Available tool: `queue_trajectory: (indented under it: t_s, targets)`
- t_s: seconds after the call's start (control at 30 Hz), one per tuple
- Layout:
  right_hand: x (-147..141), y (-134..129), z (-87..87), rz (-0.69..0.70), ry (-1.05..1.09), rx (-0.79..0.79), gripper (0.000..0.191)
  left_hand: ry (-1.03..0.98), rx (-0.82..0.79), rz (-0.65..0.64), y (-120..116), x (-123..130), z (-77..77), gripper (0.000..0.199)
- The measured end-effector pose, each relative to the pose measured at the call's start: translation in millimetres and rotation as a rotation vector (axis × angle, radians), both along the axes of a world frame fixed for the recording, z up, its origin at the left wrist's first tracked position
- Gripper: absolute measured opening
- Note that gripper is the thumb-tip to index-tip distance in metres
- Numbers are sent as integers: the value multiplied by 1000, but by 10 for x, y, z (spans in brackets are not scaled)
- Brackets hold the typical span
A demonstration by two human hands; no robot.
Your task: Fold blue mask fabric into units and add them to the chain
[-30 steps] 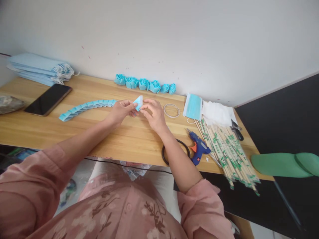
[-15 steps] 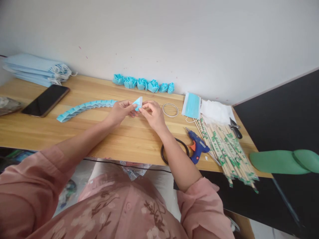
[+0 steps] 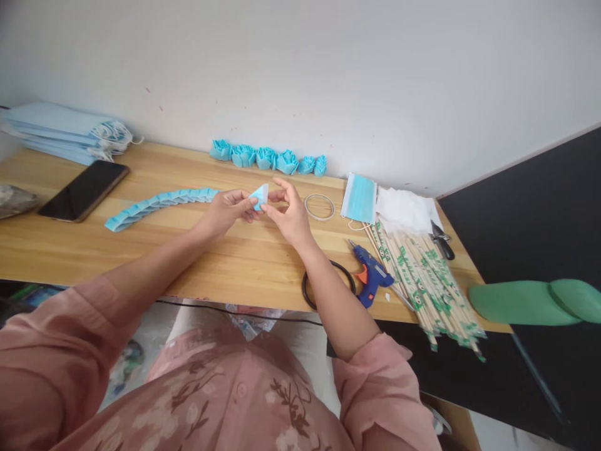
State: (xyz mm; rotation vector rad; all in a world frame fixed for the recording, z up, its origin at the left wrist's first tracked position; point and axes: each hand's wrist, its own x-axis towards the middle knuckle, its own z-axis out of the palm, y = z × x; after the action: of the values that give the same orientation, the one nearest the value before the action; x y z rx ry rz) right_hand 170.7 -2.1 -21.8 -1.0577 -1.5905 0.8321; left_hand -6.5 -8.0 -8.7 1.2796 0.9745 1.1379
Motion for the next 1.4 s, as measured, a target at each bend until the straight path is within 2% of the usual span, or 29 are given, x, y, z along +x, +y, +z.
queue_trajectory:
  t_s: [0.17,0.6,0.77,0.9,0.97,1.13,1.27,1.4]
  targets:
    - [4,21,-33,124,56,-72,65,25,8,-5,1,4,2,34]
    - [-30,-5,-7,110,88,-75,56,52,5,14,7,3,-9,33]
    - [-31,-15,15,78,94,-68,36,41,-2,27,5,10,3,37]
    - [-13,-23,19,55,0,26,11,22,4,32,-1,14,15,42]
    - [-7,-32,23,50,-52,65,5,28,4,34,-5,13,20,42]
    - [-8,-69,51,51,-84,40,15,38,2,33,-8,10,27,42]
    - [-14,-87,73,73,-69,11,14,24,-1,34,1,6,21,42]
    - [-18,-52,34,100,20,-38,18,47,3,9,11,1,6,41]
